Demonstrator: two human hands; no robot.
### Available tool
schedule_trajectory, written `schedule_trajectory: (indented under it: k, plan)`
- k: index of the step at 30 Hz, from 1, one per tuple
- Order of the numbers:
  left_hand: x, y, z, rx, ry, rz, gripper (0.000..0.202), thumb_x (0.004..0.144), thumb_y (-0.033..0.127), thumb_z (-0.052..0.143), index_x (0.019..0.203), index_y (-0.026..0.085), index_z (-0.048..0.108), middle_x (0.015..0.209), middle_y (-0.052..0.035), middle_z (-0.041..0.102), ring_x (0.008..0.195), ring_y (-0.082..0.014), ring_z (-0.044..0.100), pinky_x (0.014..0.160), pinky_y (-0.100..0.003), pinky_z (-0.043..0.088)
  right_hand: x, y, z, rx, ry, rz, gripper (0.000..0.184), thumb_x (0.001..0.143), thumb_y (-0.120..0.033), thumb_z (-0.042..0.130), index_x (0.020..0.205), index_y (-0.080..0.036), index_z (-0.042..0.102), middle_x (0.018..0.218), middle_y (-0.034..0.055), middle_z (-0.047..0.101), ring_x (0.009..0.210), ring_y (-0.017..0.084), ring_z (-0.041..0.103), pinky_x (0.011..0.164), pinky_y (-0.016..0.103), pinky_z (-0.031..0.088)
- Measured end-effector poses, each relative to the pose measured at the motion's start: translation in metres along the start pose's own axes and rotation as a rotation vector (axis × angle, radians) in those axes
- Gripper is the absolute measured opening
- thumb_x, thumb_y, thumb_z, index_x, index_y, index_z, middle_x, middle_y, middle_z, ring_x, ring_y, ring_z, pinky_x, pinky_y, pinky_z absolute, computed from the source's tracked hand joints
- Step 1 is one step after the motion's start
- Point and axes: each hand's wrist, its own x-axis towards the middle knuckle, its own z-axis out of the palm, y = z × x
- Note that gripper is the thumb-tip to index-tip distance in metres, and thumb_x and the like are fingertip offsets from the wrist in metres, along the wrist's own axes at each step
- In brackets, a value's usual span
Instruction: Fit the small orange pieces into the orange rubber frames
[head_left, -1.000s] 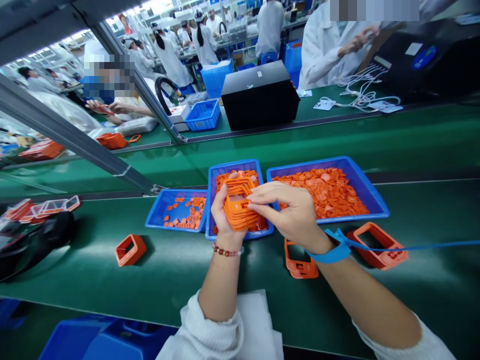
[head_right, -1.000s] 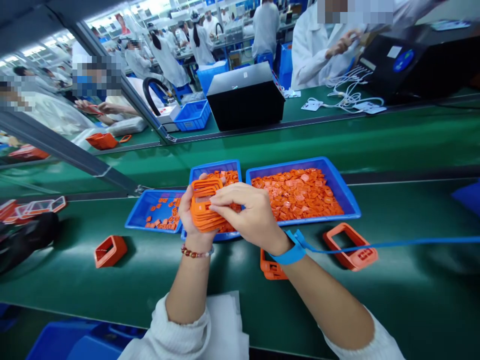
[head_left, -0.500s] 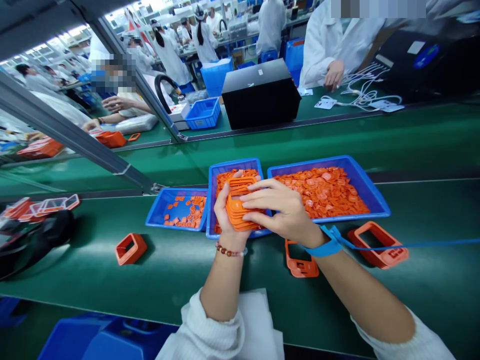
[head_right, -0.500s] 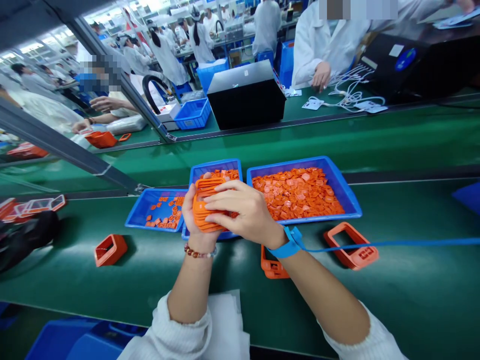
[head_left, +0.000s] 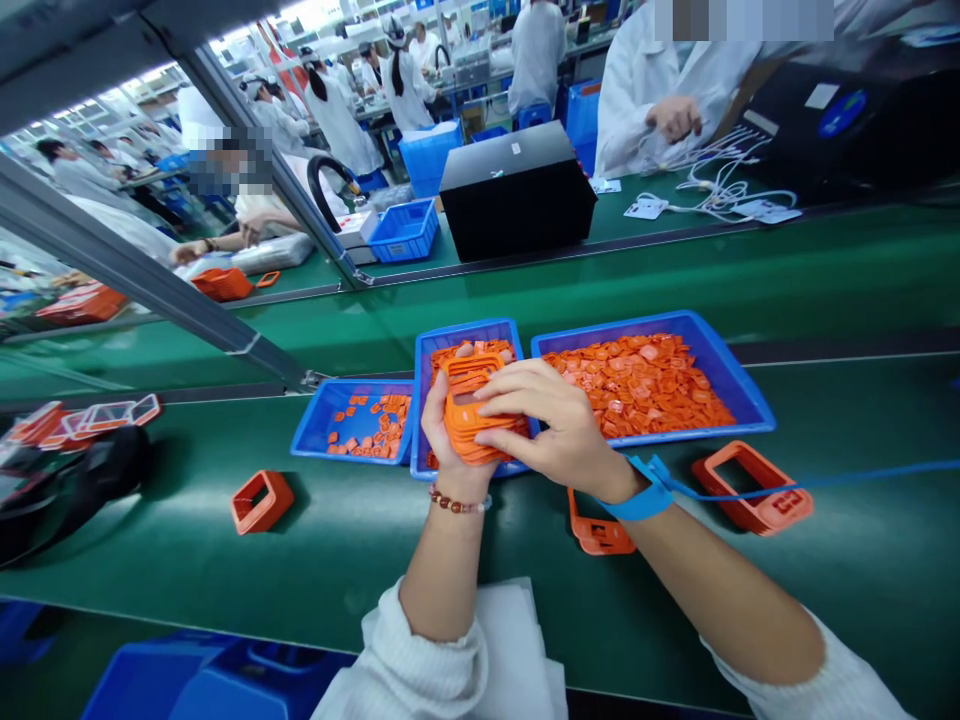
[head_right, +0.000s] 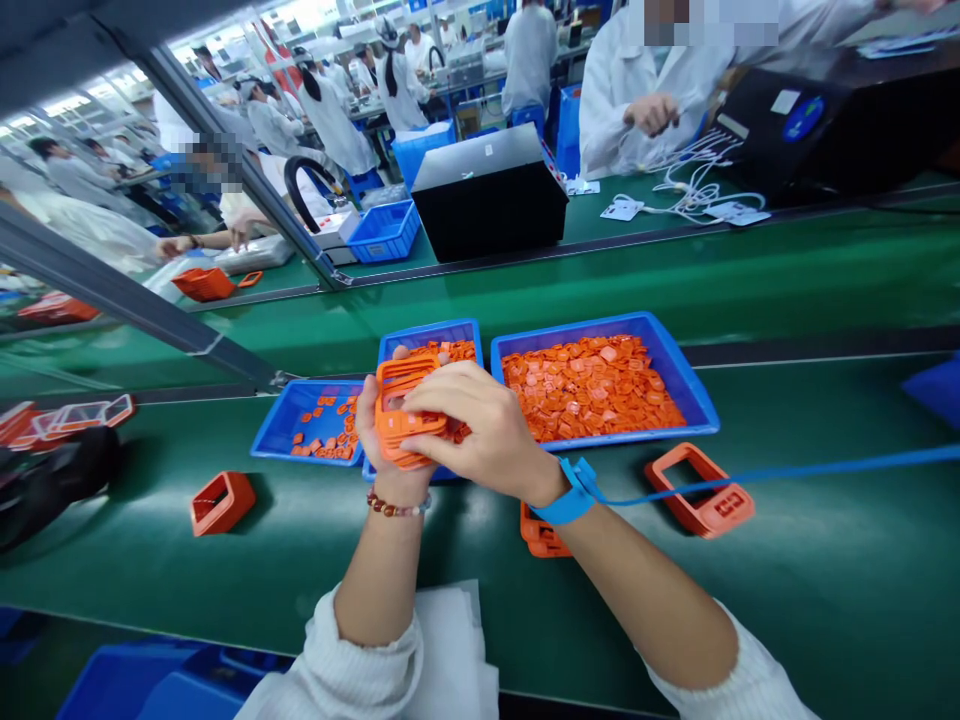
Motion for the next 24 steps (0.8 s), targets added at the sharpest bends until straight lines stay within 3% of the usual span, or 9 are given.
schedule_trajectory:
  k: [4, 7, 9, 10, 14, 16, 19, 21, 24]
  plan:
    - [-0.006, 0.000, 0.000, 0.086, -0.044, 0.075, 0.042, 0.088, 0.051, 0.049, 0.113, 0.023, 0.068, 0.108, -0.0089, 0.069, 0.117, -0.0291, 0.061, 0.107, -0.047, 0.044, 0.006, -0.012, -0.007, -0.042, -0.007, -0.025, 0.027, 0.081, -0.029, 0.078, 0.106, -0.023, 0.069, 0.101, 0.0045, 0.075, 0.100, 0.024, 0.066, 0.092, 0.044, 0.054]
    - [-0.009, 0.002, 0.000, 0.112, -0.056, 0.085, 0.044, 0.085, 0.054, 0.052, 0.115, 0.025, 0.066, 0.108, -0.0092, 0.067, 0.118, -0.0304, 0.059, 0.106, -0.048, 0.044, 0.009, -0.019, -0.012, -0.024, -0.004, -0.096, 0.023, 0.080, -0.030, 0.079, 0.100, -0.024, 0.071, 0.096, 0.0040, 0.076, 0.099, 0.024, 0.068, 0.091, 0.044, 0.055]
    - [-0.011, 0.004, 0.000, 0.122, -0.079, 0.053, 0.045, 0.084, 0.057, 0.052, 0.117, 0.028, 0.064, 0.107, -0.0091, 0.067, 0.109, -0.0301, 0.062, 0.098, -0.049, 0.048, 0.011, -0.021, -0.019, 0.029, 0.033, -0.115, 0.011, 0.083, -0.028, 0.075, 0.092, -0.024, 0.072, 0.090, 0.0031, 0.076, 0.094, 0.024, 0.069, 0.089, 0.043, 0.056]
    - [-0.011, 0.006, 0.000, 0.127, -0.105, 0.034, 0.045, 0.083, 0.058, 0.052, 0.117, 0.030, 0.063, 0.107, -0.0088, 0.066, 0.100, -0.0290, 0.064, 0.091, -0.048, 0.051, 0.011, -0.020, -0.025, 0.033, 0.069, -0.086, 0.003, 0.085, -0.027, 0.072, 0.087, -0.024, 0.071, 0.087, 0.0024, 0.075, 0.090, 0.023, 0.070, 0.087, 0.041, 0.056]
    - [-0.011, 0.011, 0.000, 0.124, -0.239, -0.003, 0.042, 0.078, 0.060, 0.059, 0.111, 0.035, 0.063, 0.104, -0.0077, 0.065, 0.070, -0.0202, 0.058, 0.063, -0.036, 0.050, 0.010, 0.001, -0.054, -0.283, 0.125, 0.263, 0.016, 0.089, -0.027, 0.064, 0.075, -0.023, 0.071, 0.077, 0.0018, 0.073, 0.073, 0.019, 0.068, 0.069, 0.034, 0.052]
    - [-0.010, 0.012, 0.000, 0.097, -0.275, -0.014, 0.040, 0.076, 0.059, 0.063, 0.108, 0.034, 0.064, 0.103, -0.0076, 0.065, 0.069, -0.0192, 0.057, 0.058, -0.032, 0.046, 0.008, 0.017, -0.066, -0.521, 0.004, 0.463, 0.016, 0.087, -0.032, 0.066, 0.078, -0.021, 0.073, 0.076, 0.0027, 0.073, 0.070, 0.020, 0.066, 0.064, 0.033, 0.047]
    - [-0.009, 0.011, 0.000, 0.091, -0.267, -0.026, 0.040, 0.077, 0.058, 0.063, 0.109, 0.035, 0.064, 0.105, -0.0080, 0.064, 0.070, -0.0197, 0.058, 0.055, -0.030, 0.045, 0.002, 0.041, -0.073, -0.782, -0.316, 0.697, 0.017, 0.089, -0.035, 0.062, 0.090, -0.024, 0.076, 0.085, 0.0034, 0.075, 0.082, 0.024, 0.068, 0.065, 0.033, 0.044]
    - [-0.009, 0.010, -0.001, 0.110, -0.245, -0.027, 0.042, 0.078, 0.058, 0.060, 0.113, 0.035, 0.062, 0.106, -0.0083, 0.064, 0.071, -0.0202, 0.058, 0.055, -0.031, 0.046, -0.003, 0.053, -0.070, -0.873, -0.523, 0.790, 0.018, 0.089, -0.031, 0.060, 0.097, -0.027, 0.076, 0.095, 0.0045, 0.076, 0.095, 0.028, 0.068, 0.069, 0.034, 0.044]
    - [-0.008, 0.010, -0.002, 0.094, -0.254, -0.024, 0.039, 0.079, 0.058, 0.060, 0.111, 0.035, 0.063, 0.107, -0.0077, 0.064, 0.072, -0.0200, 0.058, 0.055, -0.030, 0.045, -0.012, 0.065, -0.061, -0.878, -0.684, 0.832, 0.020, 0.083, -0.023, 0.064, 0.099, -0.026, 0.076, 0.102, 0.0076, 0.075, 0.099, 0.030, 0.068, 0.073, 0.033, 0.045]
